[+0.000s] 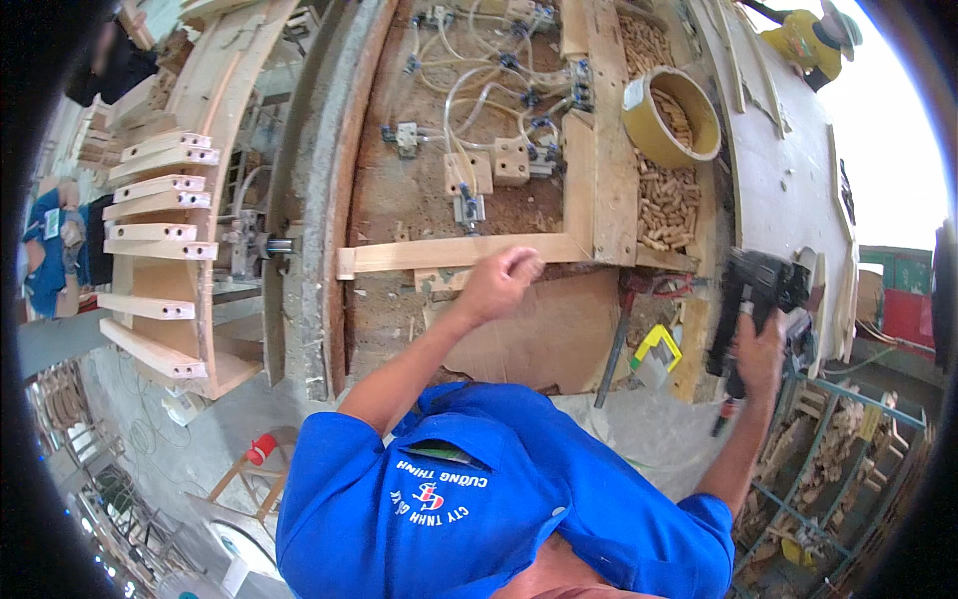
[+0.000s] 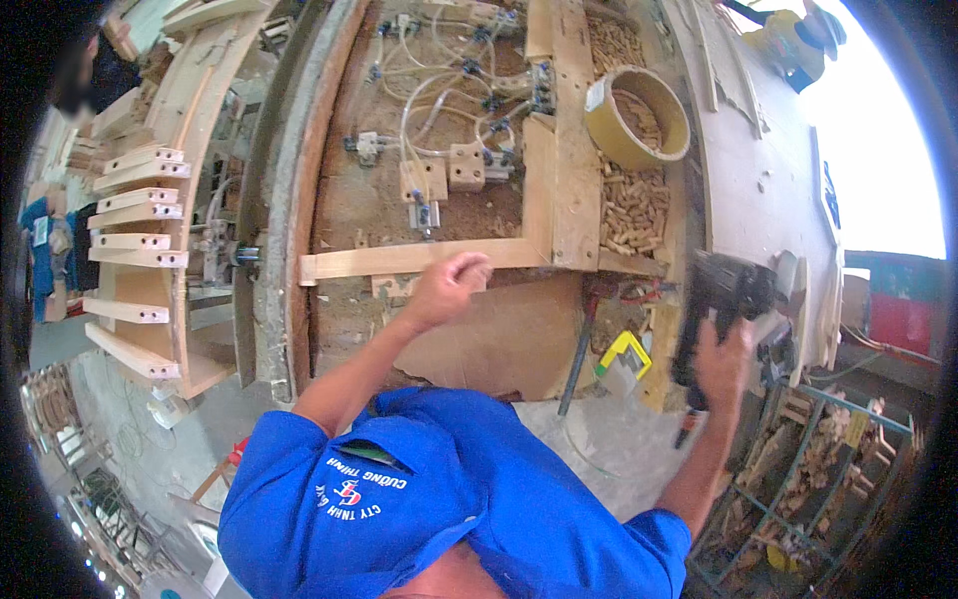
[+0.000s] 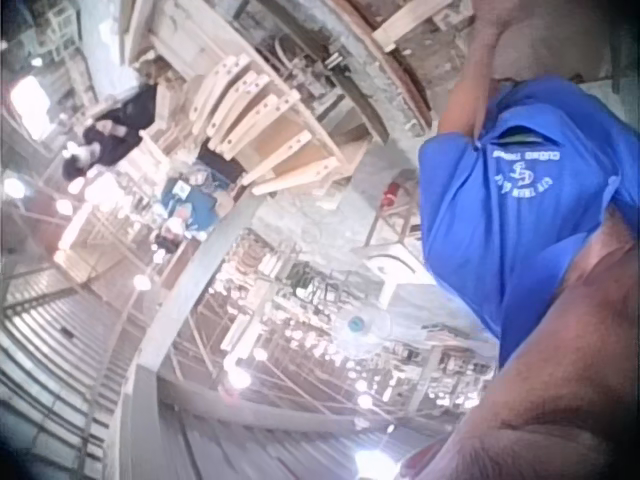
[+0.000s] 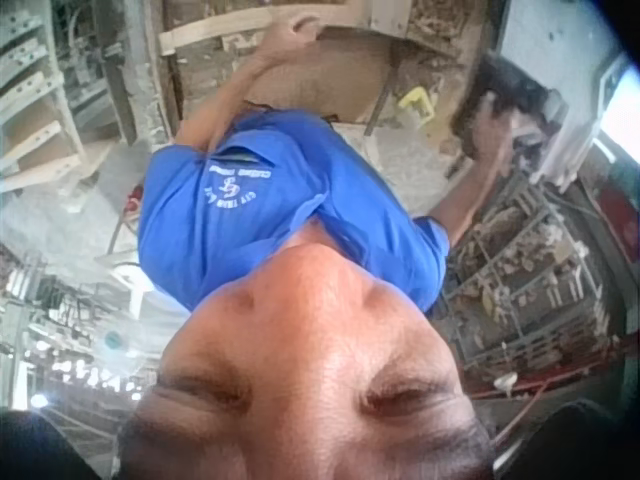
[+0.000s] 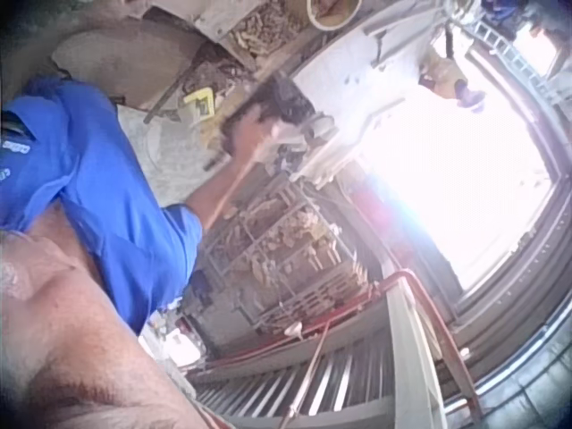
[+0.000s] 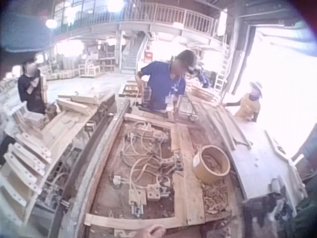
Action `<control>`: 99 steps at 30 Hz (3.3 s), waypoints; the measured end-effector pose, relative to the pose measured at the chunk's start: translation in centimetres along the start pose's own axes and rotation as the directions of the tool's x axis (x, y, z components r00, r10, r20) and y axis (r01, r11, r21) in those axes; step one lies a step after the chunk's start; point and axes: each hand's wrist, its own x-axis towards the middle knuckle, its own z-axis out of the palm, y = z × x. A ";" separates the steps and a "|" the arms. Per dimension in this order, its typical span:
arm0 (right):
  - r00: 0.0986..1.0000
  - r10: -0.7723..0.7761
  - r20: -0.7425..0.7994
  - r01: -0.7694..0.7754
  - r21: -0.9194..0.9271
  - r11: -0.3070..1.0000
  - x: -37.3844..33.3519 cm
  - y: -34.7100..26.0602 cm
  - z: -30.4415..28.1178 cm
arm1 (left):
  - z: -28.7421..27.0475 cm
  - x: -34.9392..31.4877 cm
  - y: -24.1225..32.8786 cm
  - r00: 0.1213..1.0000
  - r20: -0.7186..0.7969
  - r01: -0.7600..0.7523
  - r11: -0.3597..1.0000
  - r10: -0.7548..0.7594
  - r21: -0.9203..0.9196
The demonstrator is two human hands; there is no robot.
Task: The person assembles wooden furniture components at a workbench. They align wooden pieces, insert dowels, tap them with a hammer, and secure joints using a nail gun. The person repeats this process for multiple components.
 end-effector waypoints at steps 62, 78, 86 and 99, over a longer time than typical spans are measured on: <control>0.959 -0.249 0.137 0.040 0.802 0.595 -12.8 -4.7 18.5 | -10.4 0.3 8.0 0.982 0.149 -0.165 0.908 0.116 0.385; 0.952 -0.050 -0.301 0.244 0.655 0.715 14.9 -5.4 6.3 | -2.5 11.9 15.6 0.957 0.139 -0.285 0.922 0.256 0.264; 0.942 0.326 -0.083 -0.275 0.370 0.888 38.4 -3.4 5.5 | -15.0 4.9 5.5 0.938 -0.323 0.171 0.979 -0.126 0.113; 0.759 -0.401 -0.512 0.486 0.038 0.873 39.0 -9.0 11.6 | -19.9 -9.6 1.3 0.780 -0.621 0.257 0.945 -0.077 0.205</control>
